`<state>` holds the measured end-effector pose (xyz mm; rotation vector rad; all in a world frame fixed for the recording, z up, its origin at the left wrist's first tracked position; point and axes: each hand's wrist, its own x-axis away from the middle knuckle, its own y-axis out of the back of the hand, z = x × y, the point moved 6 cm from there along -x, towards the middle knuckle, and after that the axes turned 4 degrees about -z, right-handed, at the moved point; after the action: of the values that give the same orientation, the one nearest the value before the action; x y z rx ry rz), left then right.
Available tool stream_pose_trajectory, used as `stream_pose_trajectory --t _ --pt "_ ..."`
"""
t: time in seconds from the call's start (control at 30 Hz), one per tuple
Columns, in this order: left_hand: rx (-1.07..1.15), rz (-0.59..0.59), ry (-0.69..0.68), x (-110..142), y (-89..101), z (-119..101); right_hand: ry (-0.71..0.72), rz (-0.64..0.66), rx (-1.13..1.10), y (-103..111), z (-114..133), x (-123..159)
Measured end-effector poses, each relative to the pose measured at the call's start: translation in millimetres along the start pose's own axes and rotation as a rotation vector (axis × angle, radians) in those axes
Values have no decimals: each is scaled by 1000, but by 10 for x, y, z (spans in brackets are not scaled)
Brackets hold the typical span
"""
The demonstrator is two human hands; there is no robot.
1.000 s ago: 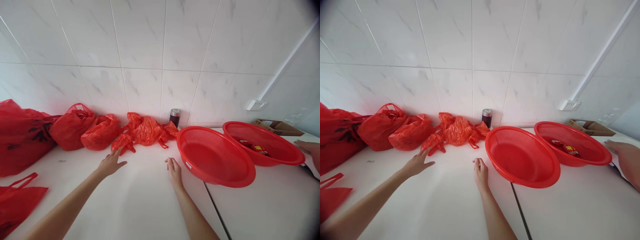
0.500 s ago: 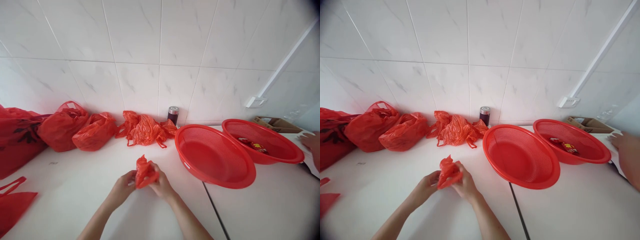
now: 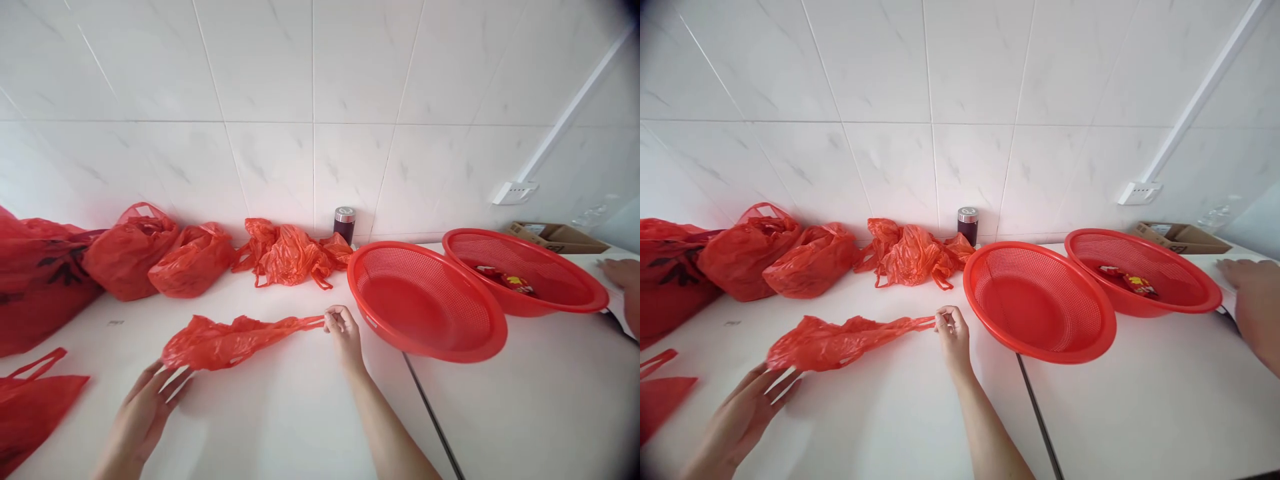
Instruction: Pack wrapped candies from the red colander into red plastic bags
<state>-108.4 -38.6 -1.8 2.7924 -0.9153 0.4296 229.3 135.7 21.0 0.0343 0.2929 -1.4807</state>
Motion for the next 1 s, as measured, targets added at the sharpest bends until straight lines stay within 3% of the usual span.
stream_pose_trajectory --t 0.07,0.13,0.2,0.27,0.37,0.43,0.5,0.63,0.7,0.77,0.87,0.93,1.0 --pt "-75 -113 -142 147 75 -108 9 5 -7 11 20 6" --pt "-204 -236 -427 405 31 -282 14 35 -12 -16 49 30" --pt "-392 -238 -771 733 -222 -418 22 94 -23 -98 102 92" --pt "-604 -123 -1026 1003 -606 -411 22 191 -51 -232 176 203" --pt "-847 -25 -1151 1136 -1049 -251 47 355 -56 -422 324 428" --pt "-966 4 -1142 1080 -1188 -145 70 386 -29 -435 412 549" --pt "-1067 6 -1119 967 -1188 -76 49 346 -27 -335 460 608" --pt "-1116 -66 -985 668 -836 -70 -11 175 -71 40 507 578" --pt "-1018 -34 -830 536 -610 -89 15 80 -65 220 538 512" --pt "-861 92 -599 475 -456 -87 57 17 -6 340 575 431" --pt "-569 397 -318 645 -451 -133 168 -11 260 392 738 351" --pt "-413 553 -216 861 -527 -216 314 -88 475 396 1008 400" --pt "-285 624 -110 1052 -612 -263 472 -166 562 355 1357 564"
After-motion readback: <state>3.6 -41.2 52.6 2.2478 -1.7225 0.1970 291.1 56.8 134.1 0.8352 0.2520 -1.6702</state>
